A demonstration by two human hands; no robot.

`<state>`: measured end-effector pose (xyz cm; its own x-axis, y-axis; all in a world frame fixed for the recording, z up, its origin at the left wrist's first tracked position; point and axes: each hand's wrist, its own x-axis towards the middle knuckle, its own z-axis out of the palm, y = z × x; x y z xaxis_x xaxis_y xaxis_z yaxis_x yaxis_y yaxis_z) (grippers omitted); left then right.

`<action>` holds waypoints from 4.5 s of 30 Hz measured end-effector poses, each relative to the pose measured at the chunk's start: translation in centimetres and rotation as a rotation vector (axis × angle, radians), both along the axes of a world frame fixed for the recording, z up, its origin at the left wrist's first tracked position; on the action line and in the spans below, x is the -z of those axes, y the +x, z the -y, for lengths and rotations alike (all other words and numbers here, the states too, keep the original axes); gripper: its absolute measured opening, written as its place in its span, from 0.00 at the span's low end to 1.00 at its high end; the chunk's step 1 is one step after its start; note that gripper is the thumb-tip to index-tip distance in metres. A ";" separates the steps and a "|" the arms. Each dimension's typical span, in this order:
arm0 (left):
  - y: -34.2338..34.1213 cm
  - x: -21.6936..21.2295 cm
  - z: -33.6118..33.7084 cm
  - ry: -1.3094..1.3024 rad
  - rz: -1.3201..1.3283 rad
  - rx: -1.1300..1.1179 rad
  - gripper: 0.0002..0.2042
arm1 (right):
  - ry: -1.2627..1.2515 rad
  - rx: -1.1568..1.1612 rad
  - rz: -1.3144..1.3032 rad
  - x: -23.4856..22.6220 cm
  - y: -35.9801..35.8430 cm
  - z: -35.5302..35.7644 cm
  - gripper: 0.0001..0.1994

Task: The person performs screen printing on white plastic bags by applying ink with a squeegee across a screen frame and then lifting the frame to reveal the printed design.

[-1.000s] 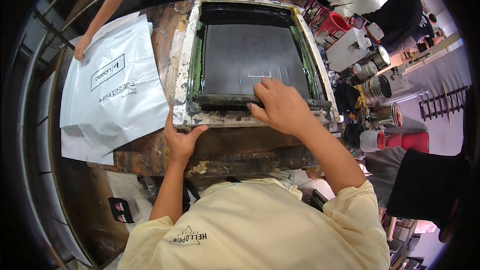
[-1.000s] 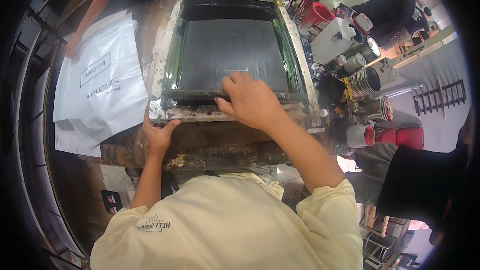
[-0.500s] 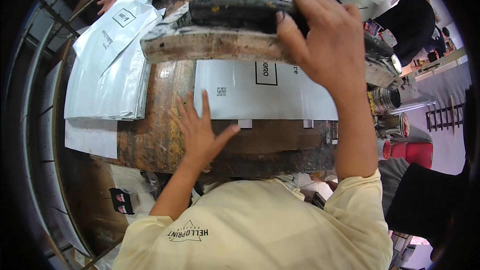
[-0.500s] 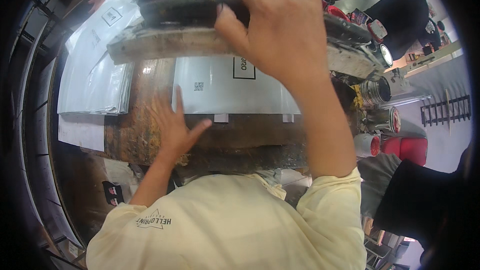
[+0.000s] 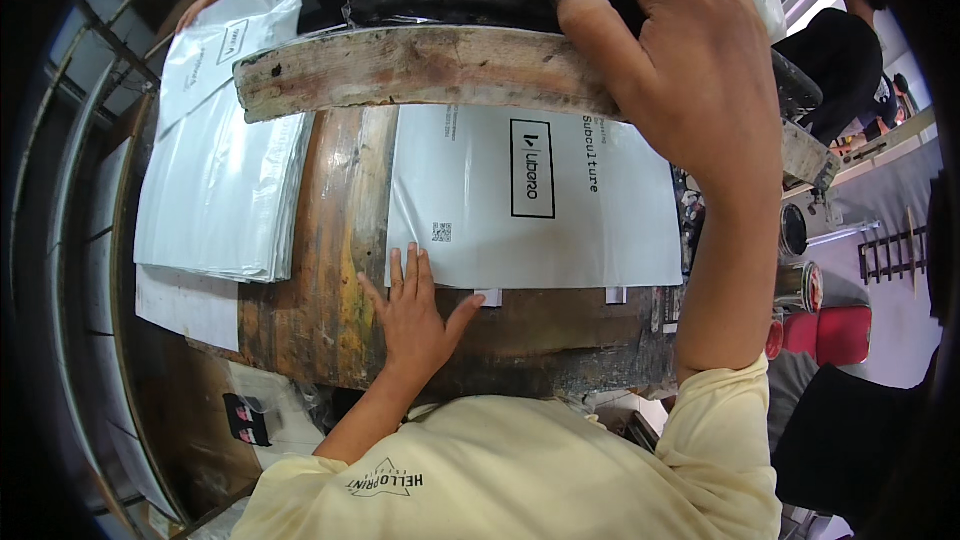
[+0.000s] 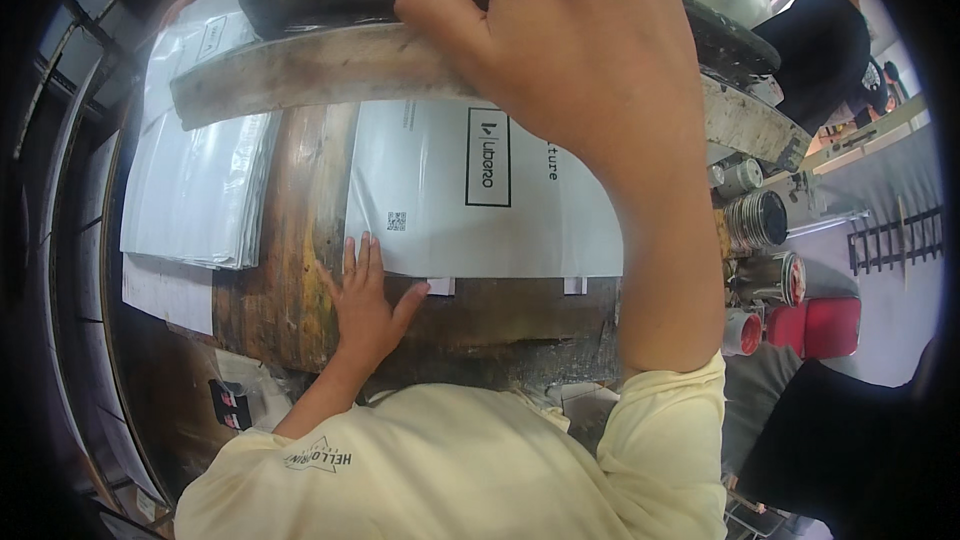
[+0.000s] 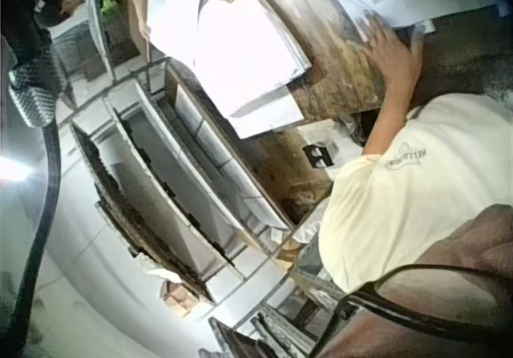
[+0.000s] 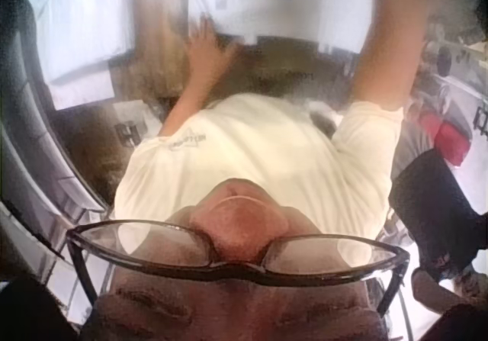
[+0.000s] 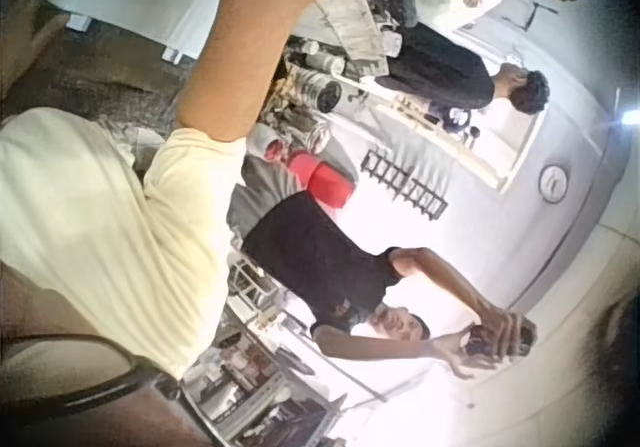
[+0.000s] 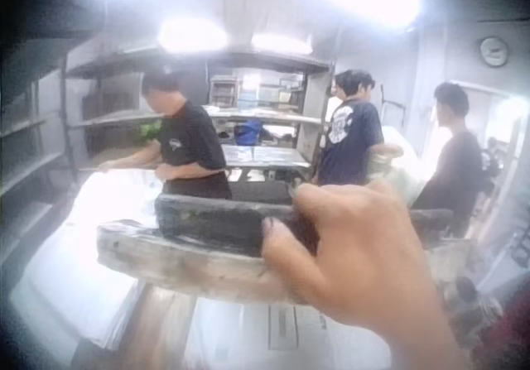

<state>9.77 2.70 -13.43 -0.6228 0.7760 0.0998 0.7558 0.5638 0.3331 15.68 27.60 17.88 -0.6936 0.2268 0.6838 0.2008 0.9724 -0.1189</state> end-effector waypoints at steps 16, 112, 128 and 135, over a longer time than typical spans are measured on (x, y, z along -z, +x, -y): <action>-7.2 -7.7 -0.9 0.844 0.385 -0.257 0.16 | 0.208 0.068 -0.013 1.3 -0.1 -1.5 0.19; -5.1 8.0 5.6 0.801 0.581 -0.152 0.59 | -0.103 0.014 0.477 25.5 4.6 1.0 0.16; -7.1 -8.5 -0.6 1.251 0.645 0.076 0.46 | 0.171 0.108 0.067 9.3 3.9 3.8 0.12; -1.3 0.1 1.7 -0.065 -0.119 0.034 0.59 | 0.229 0.101 0.014 4.8 1.6 0.3 0.17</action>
